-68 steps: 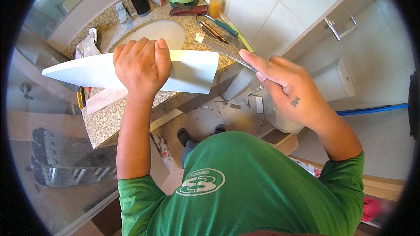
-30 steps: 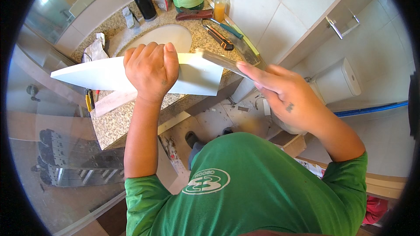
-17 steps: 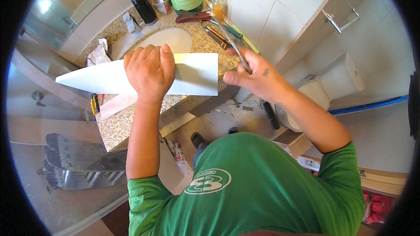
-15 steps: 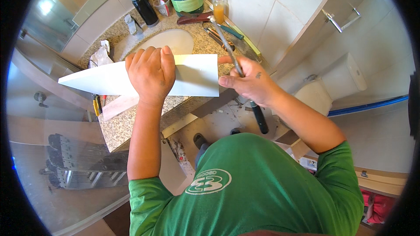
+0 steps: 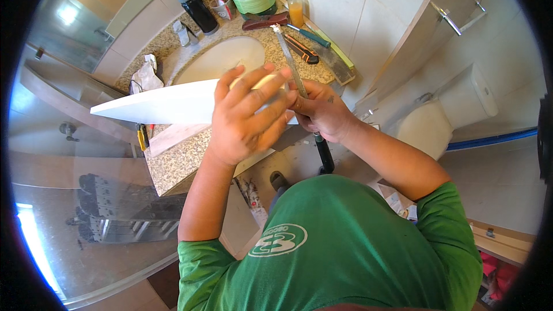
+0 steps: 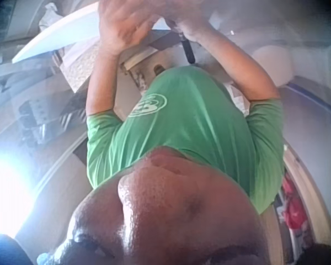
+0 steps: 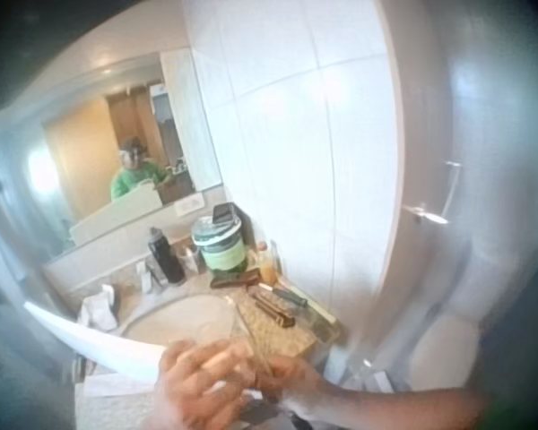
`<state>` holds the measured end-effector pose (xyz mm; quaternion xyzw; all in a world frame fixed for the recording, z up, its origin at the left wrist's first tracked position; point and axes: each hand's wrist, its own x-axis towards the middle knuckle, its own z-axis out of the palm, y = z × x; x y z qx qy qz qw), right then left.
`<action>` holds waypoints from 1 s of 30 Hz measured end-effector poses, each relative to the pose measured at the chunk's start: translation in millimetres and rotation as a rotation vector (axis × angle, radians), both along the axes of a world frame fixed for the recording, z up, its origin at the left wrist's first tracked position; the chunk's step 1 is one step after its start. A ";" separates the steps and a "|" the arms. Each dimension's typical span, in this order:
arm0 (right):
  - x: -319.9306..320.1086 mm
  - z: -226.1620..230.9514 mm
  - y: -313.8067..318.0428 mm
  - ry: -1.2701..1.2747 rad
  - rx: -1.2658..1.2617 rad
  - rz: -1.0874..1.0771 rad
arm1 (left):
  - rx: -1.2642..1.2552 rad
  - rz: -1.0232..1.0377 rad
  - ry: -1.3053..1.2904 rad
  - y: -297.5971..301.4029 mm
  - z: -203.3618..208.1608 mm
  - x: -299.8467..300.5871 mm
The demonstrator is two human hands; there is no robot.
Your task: The person scrapes the edges and surface of a white rectangular panel with a metal scraper. They repeatedly reposition the panel on a bathroom countertop and continue scraping different edges and sides.
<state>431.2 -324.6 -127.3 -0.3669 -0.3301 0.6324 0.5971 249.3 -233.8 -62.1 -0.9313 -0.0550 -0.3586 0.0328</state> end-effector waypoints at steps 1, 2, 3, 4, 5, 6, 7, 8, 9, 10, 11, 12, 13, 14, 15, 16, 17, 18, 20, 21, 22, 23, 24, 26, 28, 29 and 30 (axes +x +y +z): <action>0.0 0.8 -0.2 -0.024 -0.016 -0.008 | -0.018 -0.047 0.002 0.7 -1.7 -3.6; 0.1 1.5 -0.2 -0.030 -0.013 0.003 | -0.025 -0.108 -0.015 1.1 -4.0 -5.9; 0.2 2.1 -0.2 -0.025 0.003 0.008 | -0.095 -0.114 -0.105 2.3 -7.4 -4.5; 0.4 2.5 -0.1 -0.047 -0.022 0.013 | -0.157 -0.133 -0.214 3.2 -11.1 -0.9; 0.5 2.5 0.0 -0.059 -0.032 0.011 | -0.190 -0.166 -0.318 3.1 -13.7 1.6; 0.6 2.5 0.0 -0.069 -0.061 0.009 | -0.217 -0.060 -0.307 1.6 -15.3 3.1; 0.7 2.2 0.2 -0.074 -0.047 0.006 | -0.216 0.033 -0.288 -0.6 -16.3 4.8; 0.6 1.9 0.3 -0.077 -0.053 0.003 | -0.219 0.145 -0.269 -2.3 -16.1 5.7; 0.6 1.5 0.4 -0.068 -0.043 0.013 | -0.150 0.110 -0.235 -1.9 -14.7 6.8; 0.5 1.3 0.5 -0.071 -0.051 0.007 | -0.085 0.093 -0.202 -0.3 -12.8 7.9; 0.7 1.3 0.6 -0.060 -0.044 0.012 | -0.019 0.074 -0.168 1.1 -10.8 7.8; 0.8 1.4 0.8 -0.050 -0.037 0.017 | -0.016 0.056 -0.135 2.3 -8.6 5.6; 1.1 1.6 0.9 -0.042 -0.030 0.017 | -0.002 0.007 -0.127 3.6 -7.0 2.9; 1.3 1.8 1.1 -0.035 -0.022 0.018 | 0.008 -0.034 -0.104 5.1 -5.8 -0.6; 1.6 1.9 1.1 -0.039 -0.038 0.014 | 0.016 -0.064 -0.072 6.7 -5.5 -3.6; 2.0 2.0 1.0 -0.028 -0.017 0.014 | -0.005 -0.093 -0.097 8.1 -6.1 -5.6; 2.1 1.9 1.0 -0.029 -0.020 0.010 | -0.027 -0.111 -0.112 9.7 -6.8 -7.5; 2.2 1.4 0.9 -0.002 0.015 0.026 | -0.056 -0.137 -0.145 11.4 -7.6 -8.5; 1.5 0.1 1.1 -0.048 -0.010 0.018 | -0.106 -0.105 -0.248 16.6 -7.9 -8.6; 0.7 -0.7 1.5 -0.051 -0.003 0.017 | -0.105 -0.111 -0.308 19.8 -7.3 -7.9; -0.2 -1.5 1.9 -0.062 -0.010 0.010 | -0.055 -0.020 -0.298 25.3 -3.2 -11.3; -1.0 -1.7 2.5 -0.065 -0.015 -0.004 | -0.055 0.075 -0.237 30.9 1.7 -15.9; -1.8 -1.7 3.1 -0.070 -0.033 -0.026 | -0.038 0.156 -0.173 36.8 7.1 -21.3; -0.6 1.1 2.5 -0.121 -0.024 -0.041 | -0.013 0.263 -0.074 46.4 12.9 -28.8; 3.7 7.7 -0.8 -0.169 -0.020 -0.091 | -0.043 0.296 -0.037 49.9 9.9 -31.4; 7.3 12.6 -4.3 -0.190 -0.014 -0.132 | -0.063 0.313 -0.029 50.7 7.1 -32.2; 12.0 18.7 -8.7 -0.220 -0.023 -0.172 | -0.037 0.301 -0.056 52.8 4.6 -31.9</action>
